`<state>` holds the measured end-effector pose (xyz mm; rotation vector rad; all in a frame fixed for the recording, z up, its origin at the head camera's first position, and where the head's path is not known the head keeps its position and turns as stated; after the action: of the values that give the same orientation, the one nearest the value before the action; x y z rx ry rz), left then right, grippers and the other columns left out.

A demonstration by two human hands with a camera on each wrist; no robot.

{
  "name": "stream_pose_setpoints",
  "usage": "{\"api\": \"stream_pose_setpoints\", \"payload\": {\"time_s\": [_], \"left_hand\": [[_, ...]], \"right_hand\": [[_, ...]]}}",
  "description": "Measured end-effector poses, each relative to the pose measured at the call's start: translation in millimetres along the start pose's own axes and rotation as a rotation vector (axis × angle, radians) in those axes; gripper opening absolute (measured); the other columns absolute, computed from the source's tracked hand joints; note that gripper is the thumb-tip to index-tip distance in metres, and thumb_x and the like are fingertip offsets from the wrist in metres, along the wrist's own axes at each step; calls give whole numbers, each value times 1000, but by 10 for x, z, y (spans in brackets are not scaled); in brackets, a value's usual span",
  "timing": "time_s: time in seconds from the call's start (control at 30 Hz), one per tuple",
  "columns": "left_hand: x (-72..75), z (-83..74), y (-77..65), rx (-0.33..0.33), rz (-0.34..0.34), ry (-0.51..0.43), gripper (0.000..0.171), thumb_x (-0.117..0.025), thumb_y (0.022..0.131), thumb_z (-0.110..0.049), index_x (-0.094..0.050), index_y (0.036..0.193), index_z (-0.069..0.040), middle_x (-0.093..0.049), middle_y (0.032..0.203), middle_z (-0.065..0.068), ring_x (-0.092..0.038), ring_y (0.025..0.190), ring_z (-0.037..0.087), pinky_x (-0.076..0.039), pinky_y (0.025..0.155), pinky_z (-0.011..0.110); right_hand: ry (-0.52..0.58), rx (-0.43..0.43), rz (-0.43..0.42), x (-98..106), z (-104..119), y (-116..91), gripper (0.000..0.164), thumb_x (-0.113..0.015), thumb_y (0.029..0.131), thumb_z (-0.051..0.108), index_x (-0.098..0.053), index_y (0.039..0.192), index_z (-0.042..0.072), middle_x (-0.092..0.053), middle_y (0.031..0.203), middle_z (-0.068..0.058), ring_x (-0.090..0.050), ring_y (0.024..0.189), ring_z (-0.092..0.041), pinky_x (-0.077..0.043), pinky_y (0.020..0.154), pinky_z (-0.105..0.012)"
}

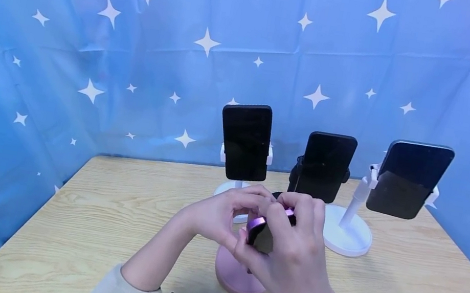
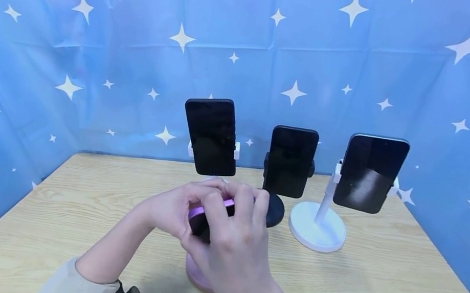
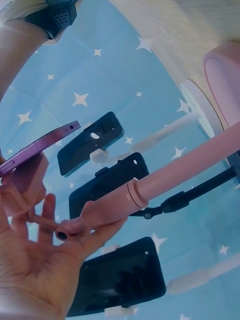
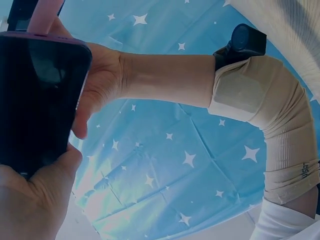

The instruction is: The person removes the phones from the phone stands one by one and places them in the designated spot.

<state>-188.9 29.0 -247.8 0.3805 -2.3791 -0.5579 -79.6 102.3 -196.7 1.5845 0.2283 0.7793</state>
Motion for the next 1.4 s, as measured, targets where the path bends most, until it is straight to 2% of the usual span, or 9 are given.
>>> {"api": "stream_pose_setpoints", "payload": {"time_s": [0.1, 0.2, 0.37, 0.43, 0.53, 0.7, 0.8, 1.03, 1.4], "left_hand": [[6, 2, 2, 9, 5, -5, 49, -74, 66, -3, -57, 112, -2, -49, 112, 9, -43, 105, 16, -48, 83, 29], [14, 8, 2, 12, 10, -27, 55, -77, 63, -3, -56, 113, 0, -48, 114, 11, -44, 105, 17, -48, 83, 30], [11, 25, -5, 6, 5, -39, 68, -76, 70, -43, -53, 115, 2, -46, 117, 15, -44, 109, 18, -46, 88, 33], [3, 29, -13, 2, 3, -40, 79, -69, 68, -57, -52, 116, 4, -45, 120, 17, -43, 112, 19, -46, 90, 34], [-4, 31, -24, -6, 5, -29, 84, -66, 67, -60, -50, 119, 4, -43, 125, 17, -41, 118, 20, -46, 92, 35], [-25, 50, -50, 4, 0, 37, 85, -65, 69, -61, -47, 124, 1, -38, 135, 14, -35, 126, 21, -42, 96, 34], [-47, 71, -86, 7, -13, 70, 79, -68, 72, -55, -46, 126, -3, -33, 141, 10, -29, 131, 20, -38, 100, 35], [-98, 96, -121, -47, -92, 159, 69, -72, 70, -4, -43, 133, -9, -27, 145, 12, -25, 134, 23, -36, 101, 38], [-132, 116, -90, -68, -328, 315, 84, -61, 77, 10, -24, 145, -22, -40, 137, 15, -54, 113, 25, -49, 84, 27]], "right_hand": [[33, 8, -16, 13, -19, -14, 33, -45, 86, 32, -58, 83, 3, -45, 87, -15, -39, 78, -30, -30, 63, -33], [84, 11, -18, -58, -178, -177, 27, -60, 79, 30, -62, 89, 5, -48, 93, -14, -42, 82, -30, -32, 66, -35], [201, 3, -20, -372, -704, -764, 55, -84, 54, 31, -65, 101, 12, -49, 106, -13, -42, 97, -33, -36, 77, -38], [243, 5, -25, -367, -718, -784, 56, -84, 52, 27, -65, 101, 10, -49, 105, -16, -43, 98, -33, -40, 80, -33], [292, 0, -15, -324, -695, -758, 54, -83, 52, 22, -64, 100, 7, -47, 106, -18, -44, 100, -31, -47, 77, -27], [344, -18, -29, -524, -1009, -1145, 68, -88, 44, 27, -63, 104, 6, -46, 111, -20, -44, 104, -32, -50, 75, -28], [343, -12, -37, -546, -1057, -1222, 71, -89, 42, 27, -63, 104, 5, -46, 109, -20, -44, 103, -33, -49, 71, -26], [346, -23, -37, -427, -1075, -1278, 67, -89, 41, 26, -62, 98, 4, -47, 106, -21, -45, 101, -33, -48, 66, -23], [254, -105, 32, -59, -1156, -1251, 68, -90, 40, 26, -63, 100, 8, -50, 109, -17, -47, 102, -31, -49, 80, -27]]}}
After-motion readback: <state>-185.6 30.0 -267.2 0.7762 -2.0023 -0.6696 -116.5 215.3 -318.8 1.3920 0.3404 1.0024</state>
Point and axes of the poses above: each hand's wrist, its own y-axis towards the middle knuckle, its own x-axis out of the back of the hand, z = x × y, the point moved 5 cm from there along y, towards the middle knuckle
